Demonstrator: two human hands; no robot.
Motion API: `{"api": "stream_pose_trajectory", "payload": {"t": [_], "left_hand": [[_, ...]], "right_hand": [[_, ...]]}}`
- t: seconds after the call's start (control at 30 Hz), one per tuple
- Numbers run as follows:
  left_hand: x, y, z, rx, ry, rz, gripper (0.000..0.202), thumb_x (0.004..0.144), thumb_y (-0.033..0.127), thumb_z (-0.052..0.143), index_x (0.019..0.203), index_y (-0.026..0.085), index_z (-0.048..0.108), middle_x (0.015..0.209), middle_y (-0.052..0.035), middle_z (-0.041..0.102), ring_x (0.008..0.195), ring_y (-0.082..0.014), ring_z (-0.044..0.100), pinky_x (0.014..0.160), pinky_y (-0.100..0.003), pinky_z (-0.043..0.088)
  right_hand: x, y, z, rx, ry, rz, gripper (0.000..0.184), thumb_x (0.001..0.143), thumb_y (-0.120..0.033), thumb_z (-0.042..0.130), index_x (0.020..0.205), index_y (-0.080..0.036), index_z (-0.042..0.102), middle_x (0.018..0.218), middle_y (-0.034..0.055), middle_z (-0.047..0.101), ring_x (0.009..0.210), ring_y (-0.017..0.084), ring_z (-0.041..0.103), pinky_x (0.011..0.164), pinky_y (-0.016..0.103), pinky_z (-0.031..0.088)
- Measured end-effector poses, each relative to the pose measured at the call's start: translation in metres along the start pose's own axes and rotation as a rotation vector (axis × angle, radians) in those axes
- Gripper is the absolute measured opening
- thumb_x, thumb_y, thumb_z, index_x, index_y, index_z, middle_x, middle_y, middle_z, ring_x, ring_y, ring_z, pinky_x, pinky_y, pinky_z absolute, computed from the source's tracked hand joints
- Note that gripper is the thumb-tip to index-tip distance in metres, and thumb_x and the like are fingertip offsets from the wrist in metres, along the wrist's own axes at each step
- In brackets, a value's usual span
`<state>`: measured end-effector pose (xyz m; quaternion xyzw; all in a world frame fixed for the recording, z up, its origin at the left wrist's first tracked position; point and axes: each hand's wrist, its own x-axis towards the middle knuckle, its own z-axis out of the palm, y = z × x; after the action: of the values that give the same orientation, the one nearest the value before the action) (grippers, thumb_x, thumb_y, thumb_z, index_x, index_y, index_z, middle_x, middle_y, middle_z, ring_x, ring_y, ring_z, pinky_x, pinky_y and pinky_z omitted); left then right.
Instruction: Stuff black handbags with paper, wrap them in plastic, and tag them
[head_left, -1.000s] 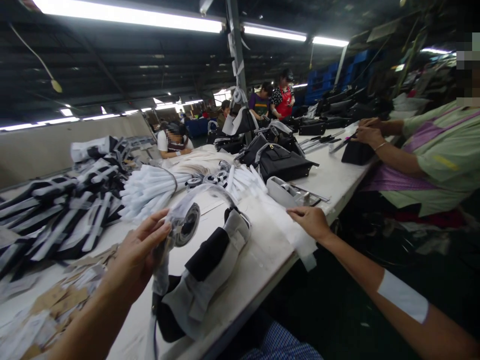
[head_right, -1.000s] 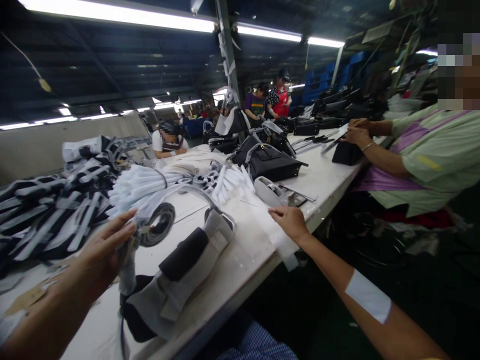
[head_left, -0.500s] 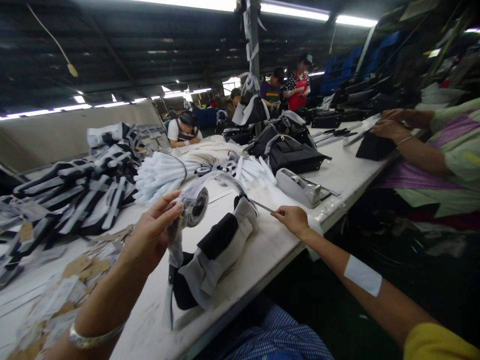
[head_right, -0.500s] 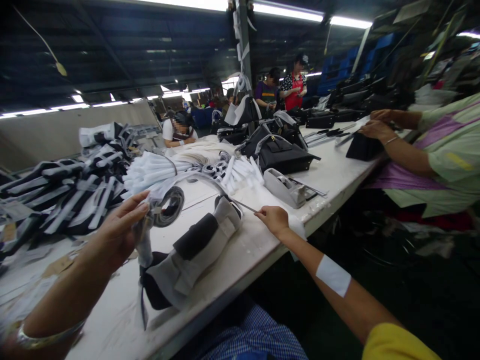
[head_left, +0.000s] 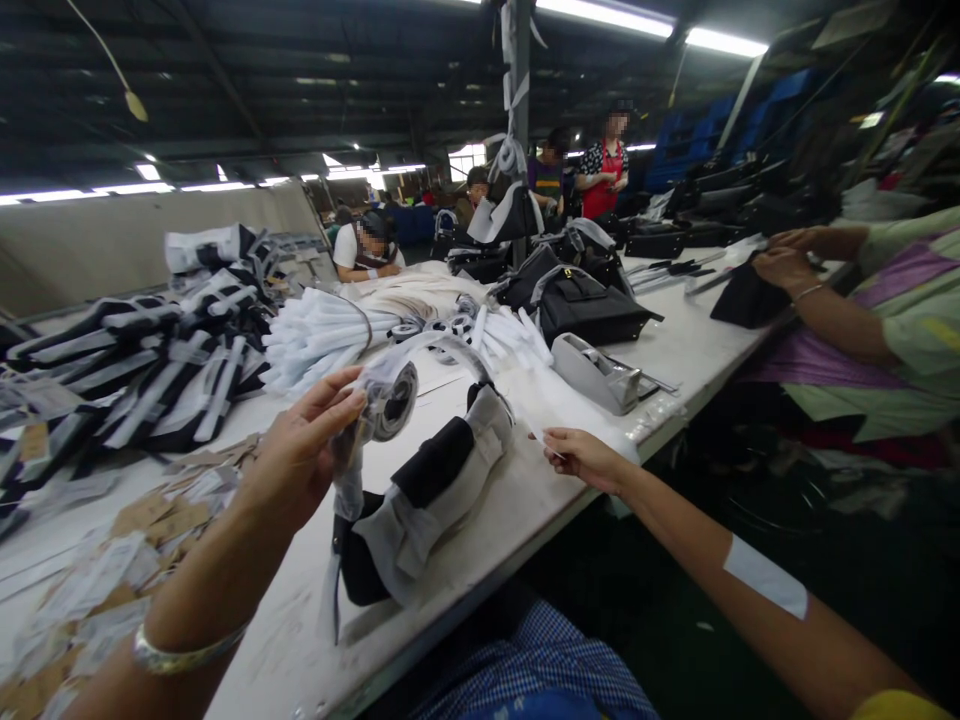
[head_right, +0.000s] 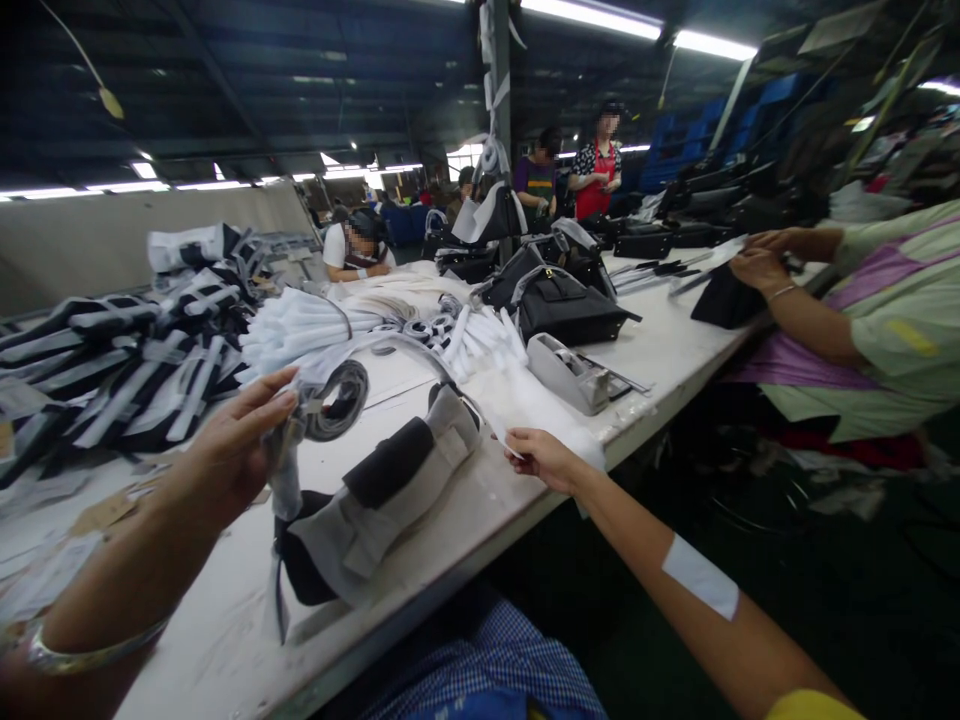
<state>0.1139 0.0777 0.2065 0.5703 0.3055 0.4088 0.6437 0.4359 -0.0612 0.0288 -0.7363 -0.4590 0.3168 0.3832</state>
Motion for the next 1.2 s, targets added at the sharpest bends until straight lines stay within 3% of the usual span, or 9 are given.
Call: {"api": "stream_pose_trajectory", "payload": {"t": [0.1,0.2,0.3,0.43,0.7,0.87,0.97,1.13,1.2], "left_hand": [[0.0,0.0,0.0,-0.014,0.01,-0.007,0.051,0.067,0.027,0.084,0.114,0.02,0.067,0.097,-0.0019,0.074,0.077,-0.0114,0.067,0.068,-0.015,0.053],[0.0,-0.001,0.001,-0.009,0.012,-0.012,0.051,0.066,0.029,0.085,0.113,0.02,0.067,0.098,-0.0022,0.074,0.079,-0.012,0.068,0.067,-0.014,0.052],[0.001,-0.001,0.001,-0.002,0.022,-0.016,0.051,0.065,0.031,0.086,0.113,0.022,0.068,0.096,-0.001,0.074,0.078,-0.0114,0.067,0.068,-0.014,0.051],[0.001,-0.001,0.002,-0.004,0.03,-0.009,0.053,0.064,0.031,0.087,0.113,0.022,0.068,0.094,-0.0002,0.073,0.076,-0.01,0.066,0.068,-0.013,0.051],[0.002,-0.002,-0.002,0.004,0.03,-0.015,0.054,0.065,0.033,0.086,0.114,0.022,0.068,0.097,-0.0015,0.074,0.079,-0.0122,0.067,0.066,-0.014,0.052],[0.0,0.002,-0.003,0.03,0.022,-0.048,0.057,0.067,0.039,0.085,0.119,0.025,0.066,0.107,-0.0041,0.073,0.089,-0.0184,0.071,0.068,-0.017,0.056],[-0.003,0.006,0.001,0.038,0.086,-0.099,0.059,0.065,0.041,0.086,0.119,0.029,0.066,0.109,-0.0034,0.073,0.097,-0.0201,0.071,0.073,-0.016,0.057],[-0.001,0.006,0.001,0.024,0.105,-0.068,0.055,0.06,0.043,0.087,0.111,0.033,0.07,0.106,-0.004,0.075,0.105,-0.0303,0.07,0.078,-0.029,0.061],[0.003,0.003,-0.002,0.027,0.098,-0.074,0.053,0.06,0.045,0.086,0.11,0.034,0.07,0.109,-0.0025,0.075,0.108,-0.0304,0.069,0.079,-0.029,0.061]], "right_hand": [[-0.005,0.002,0.002,-0.143,0.06,0.079,0.046,0.094,-0.047,0.054,0.126,-0.014,0.061,0.072,0.0065,0.07,0.063,0.018,0.065,0.062,0.028,0.051],[-0.011,-0.005,0.006,-0.31,0.183,0.099,0.042,0.092,-0.038,0.06,0.129,-0.018,0.058,0.092,0.0123,0.071,0.091,0.027,0.066,0.078,0.034,0.048],[-0.015,-0.018,0.013,-0.63,0.273,-0.013,0.035,0.095,-0.041,0.057,0.122,-0.019,0.061,0.118,0.0173,0.064,0.115,0.032,0.055,0.089,0.036,0.043],[-0.013,-0.019,0.022,-0.984,0.203,-0.116,0.037,0.095,-0.044,0.055,0.113,-0.013,0.065,0.114,0.0179,0.065,0.11,0.031,0.055,0.089,0.036,0.045],[0.007,-0.007,0.025,-0.985,0.116,-0.062,0.023,0.097,-0.022,0.05,0.103,-0.012,0.069,0.111,0.018,0.066,0.106,0.03,0.057,0.09,0.035,0.046],[0.011,-0.017,0.025,-0.967,0.156,-0.017,0.03,0.086,-0.001,0.046,0.098,-0.01,0.072,0.103,0.0195,0.07,0.099,0.03,0.064,0.082,0.032,0.048],[0.014,-0.019,0.015,-0.931,0.215,-0.015,0.03,0.086,-0.005,0.048,0.091,-0.014,0.076,0.098,0.0146,0.074,0.094,0.028,0.068,0.079,0.03,0.048],[0.008,-0.017,-0.004,-0.805,0.317,-0.061,0.026,0.091,-0.025,0.053,0.092,-0.026,0.079,0.094,0.0052,0.078,0.092,0.025,0.071,0.074,0.029,0.047],[0.006,-0.012,-0.007,-0.728,0.354,-0.075,0.026,0.091,-0.03,0.053,0.091,-0.029,0.08,0.091,0.0019,0.078,0.089,0.023,0.072,0.071,0.027,0.047]]}}
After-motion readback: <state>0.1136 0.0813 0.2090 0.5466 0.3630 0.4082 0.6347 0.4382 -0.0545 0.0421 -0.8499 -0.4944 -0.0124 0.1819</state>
